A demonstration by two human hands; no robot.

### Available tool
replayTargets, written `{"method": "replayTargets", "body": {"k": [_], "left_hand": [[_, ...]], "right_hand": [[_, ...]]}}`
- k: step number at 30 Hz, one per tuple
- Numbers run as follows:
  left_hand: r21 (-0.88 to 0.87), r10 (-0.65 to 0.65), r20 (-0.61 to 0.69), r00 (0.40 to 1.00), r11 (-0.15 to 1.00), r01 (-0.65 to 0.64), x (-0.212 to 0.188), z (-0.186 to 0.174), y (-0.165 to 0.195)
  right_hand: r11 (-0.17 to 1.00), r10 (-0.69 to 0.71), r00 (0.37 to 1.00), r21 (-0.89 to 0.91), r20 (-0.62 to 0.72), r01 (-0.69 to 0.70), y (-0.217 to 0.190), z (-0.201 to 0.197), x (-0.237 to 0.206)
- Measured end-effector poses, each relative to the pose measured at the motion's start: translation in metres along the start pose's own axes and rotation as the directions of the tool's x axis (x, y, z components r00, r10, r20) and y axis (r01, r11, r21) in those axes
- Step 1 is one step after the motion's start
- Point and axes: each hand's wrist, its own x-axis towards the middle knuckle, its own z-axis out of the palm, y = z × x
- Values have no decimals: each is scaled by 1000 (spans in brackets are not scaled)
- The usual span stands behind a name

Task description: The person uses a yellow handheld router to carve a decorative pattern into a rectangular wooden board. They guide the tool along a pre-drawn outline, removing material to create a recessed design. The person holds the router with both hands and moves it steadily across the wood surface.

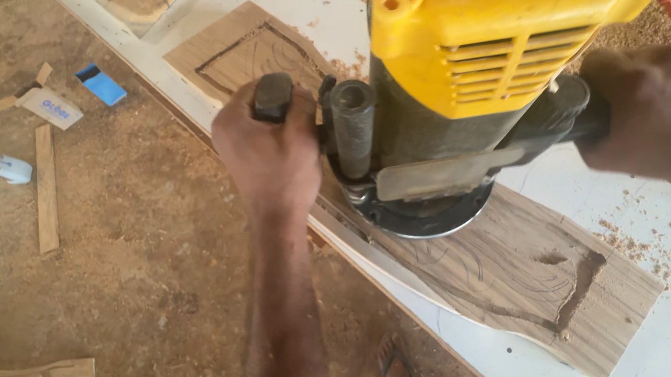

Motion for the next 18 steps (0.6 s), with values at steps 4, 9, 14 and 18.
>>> {"method": "replayTargets", "body": {"k": [4, 9, 14, 18], "left_hand": [[79, -8, -70, 998, 997, 14, -8, 6, 3], [18, -30, -89, 996, 999, 31, -6, 11, 1], [-43, 4, -87, 996, 999, -8, 0, 15, -2], [-10, -23, -37, 999, 1000, 22, 10, 19, -9]], "right_hand": [[994, -51, 999, -97, -19, 49, 16, 11, 15], [991, -91, 991, -110, -95, 81, 24, 21, 25], [988, -5, 999, -155, -33, -1, 21, 19, 28], [985, 51, 998, -167, 41, -44, 18, 14, 32]]}}
